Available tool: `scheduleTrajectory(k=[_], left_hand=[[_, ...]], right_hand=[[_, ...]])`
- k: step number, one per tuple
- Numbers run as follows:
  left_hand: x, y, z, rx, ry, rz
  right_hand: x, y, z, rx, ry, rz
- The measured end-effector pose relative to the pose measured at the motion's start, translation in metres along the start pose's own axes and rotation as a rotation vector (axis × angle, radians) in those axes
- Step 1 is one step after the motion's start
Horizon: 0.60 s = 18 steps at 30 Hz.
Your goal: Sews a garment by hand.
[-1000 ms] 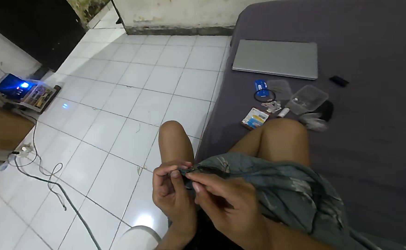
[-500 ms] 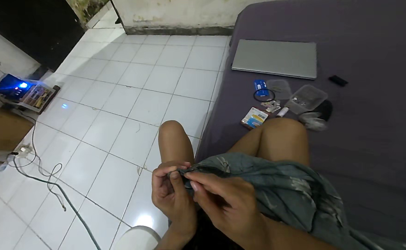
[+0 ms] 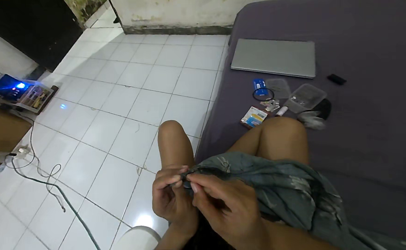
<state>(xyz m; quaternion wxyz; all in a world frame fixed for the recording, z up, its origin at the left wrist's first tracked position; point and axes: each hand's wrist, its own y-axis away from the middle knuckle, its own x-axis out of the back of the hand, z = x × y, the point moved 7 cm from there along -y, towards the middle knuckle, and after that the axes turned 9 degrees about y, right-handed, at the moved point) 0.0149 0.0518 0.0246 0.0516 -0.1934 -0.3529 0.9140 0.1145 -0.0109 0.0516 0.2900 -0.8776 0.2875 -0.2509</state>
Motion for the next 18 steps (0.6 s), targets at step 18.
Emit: scheduleTrajectory(k=[18], left_hand=[[-0.006, 0.006, 0.0, 0.133, 0.215, -0.048]], right_hand=[[0.009, -0.014, 0.028, -0.175, -0.37, -0.202]])
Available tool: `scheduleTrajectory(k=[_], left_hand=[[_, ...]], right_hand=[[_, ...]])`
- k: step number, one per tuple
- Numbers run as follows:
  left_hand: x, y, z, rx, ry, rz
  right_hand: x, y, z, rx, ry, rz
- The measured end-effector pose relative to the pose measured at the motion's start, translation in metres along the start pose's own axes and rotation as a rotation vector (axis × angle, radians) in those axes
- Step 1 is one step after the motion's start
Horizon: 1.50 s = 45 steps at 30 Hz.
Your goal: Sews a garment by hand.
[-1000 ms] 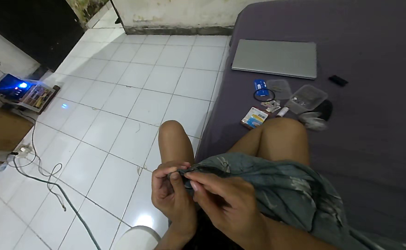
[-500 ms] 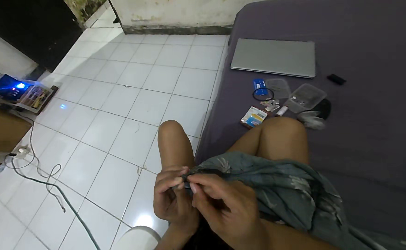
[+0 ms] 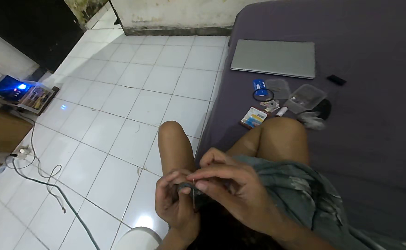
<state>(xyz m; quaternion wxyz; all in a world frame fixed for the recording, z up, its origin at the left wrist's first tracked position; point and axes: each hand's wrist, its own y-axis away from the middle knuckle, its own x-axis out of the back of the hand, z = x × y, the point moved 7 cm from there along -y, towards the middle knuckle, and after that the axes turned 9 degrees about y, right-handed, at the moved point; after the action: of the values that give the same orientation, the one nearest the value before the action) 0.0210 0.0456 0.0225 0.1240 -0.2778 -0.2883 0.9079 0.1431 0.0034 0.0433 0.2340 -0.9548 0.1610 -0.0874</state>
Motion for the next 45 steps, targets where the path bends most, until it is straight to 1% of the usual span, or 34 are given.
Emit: scheduleTrajectory(k=[2, 5, 9, 12, 15, 20, 32, 36, 39, 42, 45], left_hand=[[-0.001, 0.0, -0.003, 0.047, 0.047, -0.006], [-0.001, -0.002, -0.006, 0.124, 0.059, -0.032], [0.002, -0.006, -0.011, 0.265, 0.004, -0.114], [0.003, -0.007, -0.018, 0.365, 0.026, -0.177], [0.004, -0.007, -0.02, 0.426, 0.048, -0.171], [0.003, -0.009, -0.016, 0.425, 0.015, -0.186], [0.003, -0.013, -0.01, 0.361, -0.103, -0.216], [0.001, -0.013, -0.012, 0.336, -0.099, -0.25], [0.001, -0.013, -0.013, 0.334, -0.081, -0.232], [0.001, -0.01, -0.015, 0.35, -0.053, -0.207], [0.001, -0.007, -0.017, 0.379, -0.025, -0.204]], right_hand=[[0.001, -0.001, 0.004, -0.034, -0.096, -0.029], [0.002, -0.003, 0.009, -0.076, -0.152, -0.07], [0.009, -0.004, 0.015, -0.099, -0.102, -0.051], [0.014, -0.005, 0.017, -0.104, -0.078, -0.026], [0.018, -0.005, 0.018, -0.116, -0.072, -0.029], [0.021, -0.004, 0.017, -0.107, -0.037, -0.045], [0.02, -0.005, 0.016, -0.095, 0.001, -0.024], [0.021, -0.004, 0.016, -0.105, 0.009, -0.006], [0.019, -0.004, 0.016, -0.103, 0.005, 0.003], [0.016, -0.003, 0.016, -0.106, -0.007, 0.031], [0.02, -0.003, 0.018, -0.115, -0.034, 0.118]])
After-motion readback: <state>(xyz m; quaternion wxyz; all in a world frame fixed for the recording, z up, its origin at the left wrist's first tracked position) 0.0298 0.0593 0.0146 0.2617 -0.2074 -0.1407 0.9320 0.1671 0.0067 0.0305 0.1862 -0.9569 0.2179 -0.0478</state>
